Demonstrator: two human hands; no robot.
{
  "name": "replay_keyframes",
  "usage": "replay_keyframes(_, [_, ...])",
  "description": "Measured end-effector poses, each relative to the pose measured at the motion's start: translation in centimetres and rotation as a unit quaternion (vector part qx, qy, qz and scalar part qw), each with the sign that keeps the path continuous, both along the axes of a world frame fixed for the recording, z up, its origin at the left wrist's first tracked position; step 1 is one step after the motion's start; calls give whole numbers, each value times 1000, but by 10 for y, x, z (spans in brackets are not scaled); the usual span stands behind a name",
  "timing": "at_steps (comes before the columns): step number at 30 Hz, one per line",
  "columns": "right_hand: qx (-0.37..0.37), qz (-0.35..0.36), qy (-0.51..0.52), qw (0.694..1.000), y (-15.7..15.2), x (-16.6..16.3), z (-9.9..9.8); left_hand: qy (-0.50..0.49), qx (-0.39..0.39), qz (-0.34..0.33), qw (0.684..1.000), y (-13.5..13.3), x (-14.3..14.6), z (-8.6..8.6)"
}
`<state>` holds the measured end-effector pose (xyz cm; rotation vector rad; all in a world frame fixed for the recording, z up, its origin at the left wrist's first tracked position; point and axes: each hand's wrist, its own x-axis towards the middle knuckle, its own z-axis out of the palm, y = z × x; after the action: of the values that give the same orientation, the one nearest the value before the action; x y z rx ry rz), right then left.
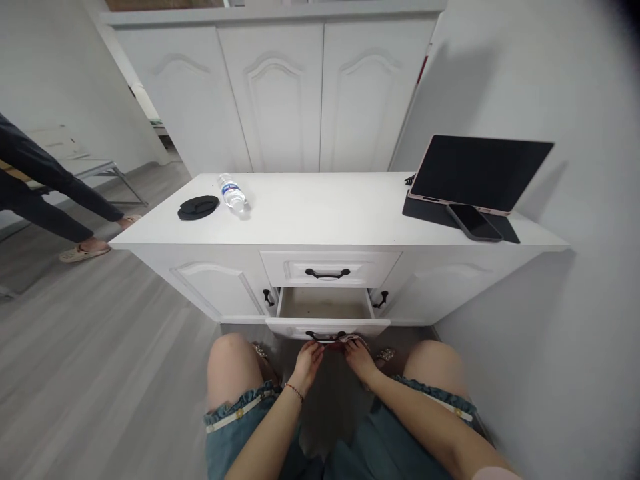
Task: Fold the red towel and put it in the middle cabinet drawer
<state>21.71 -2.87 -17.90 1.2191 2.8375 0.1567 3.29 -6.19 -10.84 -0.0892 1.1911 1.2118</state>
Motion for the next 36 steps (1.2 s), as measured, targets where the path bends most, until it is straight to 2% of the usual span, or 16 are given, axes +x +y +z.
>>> replay_keyframes(8, [20,-43,36,998,-2,29,19,5,-17,-3,1000,20,14,5])
replay_keyframes(15, [49,-123,82,988,-9,46,37,19,-8,-27,999,16,10,5])
replay_keyframes(22, [70,-200,143,967,-19,58,70,26,11,-47,999,12,8,2])
replay_keyframes(28, [90,-232,184,951,-26,39,76,23,31,-51,998,9,7,-3])
replay_keyframes(36, [35,-160,303,939,-22,-18,78,15,54,-28,998,10,17,0])
